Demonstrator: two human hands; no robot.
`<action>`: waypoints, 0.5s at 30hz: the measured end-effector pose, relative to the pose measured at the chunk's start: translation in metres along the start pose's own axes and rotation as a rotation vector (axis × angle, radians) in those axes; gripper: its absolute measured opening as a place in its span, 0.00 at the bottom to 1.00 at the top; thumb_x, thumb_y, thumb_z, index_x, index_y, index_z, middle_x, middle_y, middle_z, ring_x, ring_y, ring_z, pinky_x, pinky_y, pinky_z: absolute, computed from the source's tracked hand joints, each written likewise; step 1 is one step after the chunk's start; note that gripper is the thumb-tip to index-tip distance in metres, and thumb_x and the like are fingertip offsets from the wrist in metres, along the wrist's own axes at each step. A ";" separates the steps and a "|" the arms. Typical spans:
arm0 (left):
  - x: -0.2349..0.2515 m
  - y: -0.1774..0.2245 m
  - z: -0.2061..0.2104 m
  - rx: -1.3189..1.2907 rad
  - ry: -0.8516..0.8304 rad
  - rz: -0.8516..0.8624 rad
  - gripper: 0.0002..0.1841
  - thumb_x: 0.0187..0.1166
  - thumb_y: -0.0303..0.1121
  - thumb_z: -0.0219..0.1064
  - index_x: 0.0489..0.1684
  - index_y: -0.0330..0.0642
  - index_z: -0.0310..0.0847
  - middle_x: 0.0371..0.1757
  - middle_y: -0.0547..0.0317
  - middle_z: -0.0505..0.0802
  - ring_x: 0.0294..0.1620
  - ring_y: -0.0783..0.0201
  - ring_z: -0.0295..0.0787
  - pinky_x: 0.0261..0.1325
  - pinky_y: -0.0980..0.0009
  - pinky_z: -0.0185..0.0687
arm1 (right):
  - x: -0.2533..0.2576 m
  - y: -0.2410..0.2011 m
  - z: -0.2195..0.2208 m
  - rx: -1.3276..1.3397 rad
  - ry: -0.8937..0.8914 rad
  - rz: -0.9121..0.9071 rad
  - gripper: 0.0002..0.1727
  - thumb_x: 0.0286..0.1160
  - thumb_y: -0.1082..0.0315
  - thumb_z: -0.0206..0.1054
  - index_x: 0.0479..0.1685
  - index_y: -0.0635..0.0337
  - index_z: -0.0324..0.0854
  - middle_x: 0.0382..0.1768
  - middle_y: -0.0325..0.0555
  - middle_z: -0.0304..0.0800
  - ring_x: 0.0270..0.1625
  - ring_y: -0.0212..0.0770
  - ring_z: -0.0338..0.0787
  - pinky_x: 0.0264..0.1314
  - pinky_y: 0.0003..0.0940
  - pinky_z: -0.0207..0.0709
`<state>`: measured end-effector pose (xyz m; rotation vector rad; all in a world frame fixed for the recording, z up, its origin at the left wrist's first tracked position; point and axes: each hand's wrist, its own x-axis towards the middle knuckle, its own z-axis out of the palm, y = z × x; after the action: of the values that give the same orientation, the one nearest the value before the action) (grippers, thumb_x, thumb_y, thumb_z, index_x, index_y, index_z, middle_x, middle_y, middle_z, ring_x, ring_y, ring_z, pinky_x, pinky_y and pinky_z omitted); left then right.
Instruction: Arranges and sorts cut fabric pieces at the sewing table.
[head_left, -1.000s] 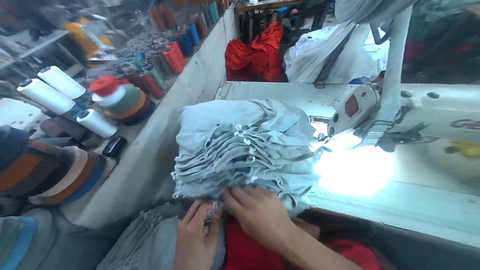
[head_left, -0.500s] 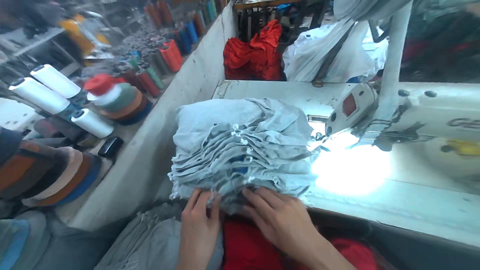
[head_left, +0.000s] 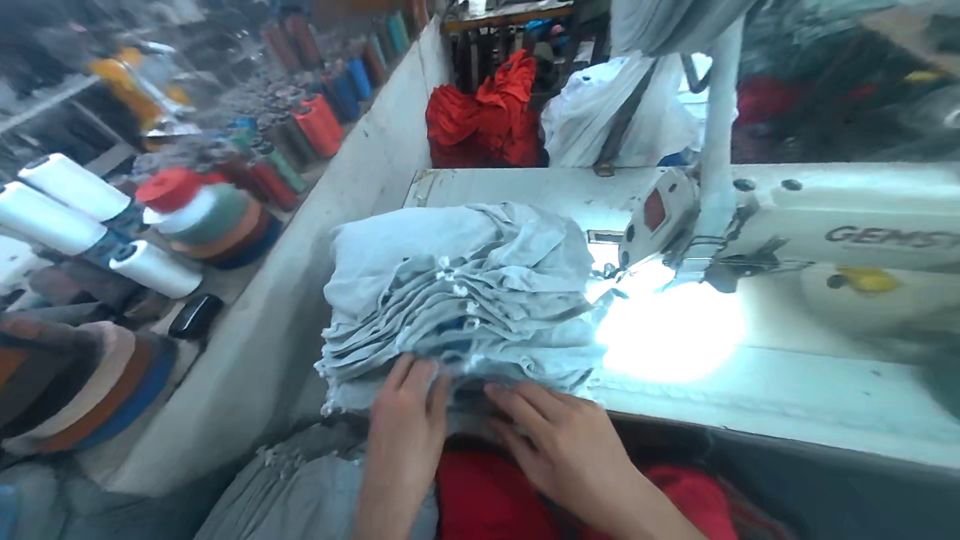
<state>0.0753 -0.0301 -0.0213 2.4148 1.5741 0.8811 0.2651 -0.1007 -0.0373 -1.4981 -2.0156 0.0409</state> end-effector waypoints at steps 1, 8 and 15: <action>-0.005 -0.001 -0.005 0.000 0.025 0.014 0.09 0.78 0.37 0.68 0.36 0.43 0.92 0.42 0.57 0.93 0.38 0.67 0.91 0.41 0.71 0.90 | 0.000 0.003 0.003 -0.011 0.028 -0.007 0.18 0.83 0.53 0.64 0.63 0.48 0.89 0.46 0.41 0.95 0.40 0.43 0.95 0.32 0.40 0.87; -0.033 -0.003 -0.019 -0.154 0.015 -0.002 0.12 0.81 0.40 0.66 0.36 0.43 0.92 0.42 0.61 0.93 0.38 0.81 0.88 0.40 0.85 0.86 | 0.027 -0.015 0.040 -0.113 0.164 -0.063 0.13 0.82 0.60 0.64 0.57 0.47 0.91 0.45 0.39 0.94 0.38 0.43 0.93 0.31 0.38 0.87; -0.009 0.012 -0.020 -0.188 0.086 0.065 0.10 0.80 0.39 0.68 0.37 0.44 0.93 0.42 0.63 0.92 0.36 0.81 0.88 0.37 0.85 0.87 | 0.000 0.004 0.025 -0.018 0.213 0.029 0.15 0.83 0.56 0.65 0.59 0.48 0.90 0.42 0.38 0.94 0.34 0.39 0.92 0.27 0.36 0.85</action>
<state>0.0717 -0.0478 -0.0036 2.3359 1.3771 1.1054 0.2562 -0.0913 -0.0595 -1.4768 -1.8287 -0.1204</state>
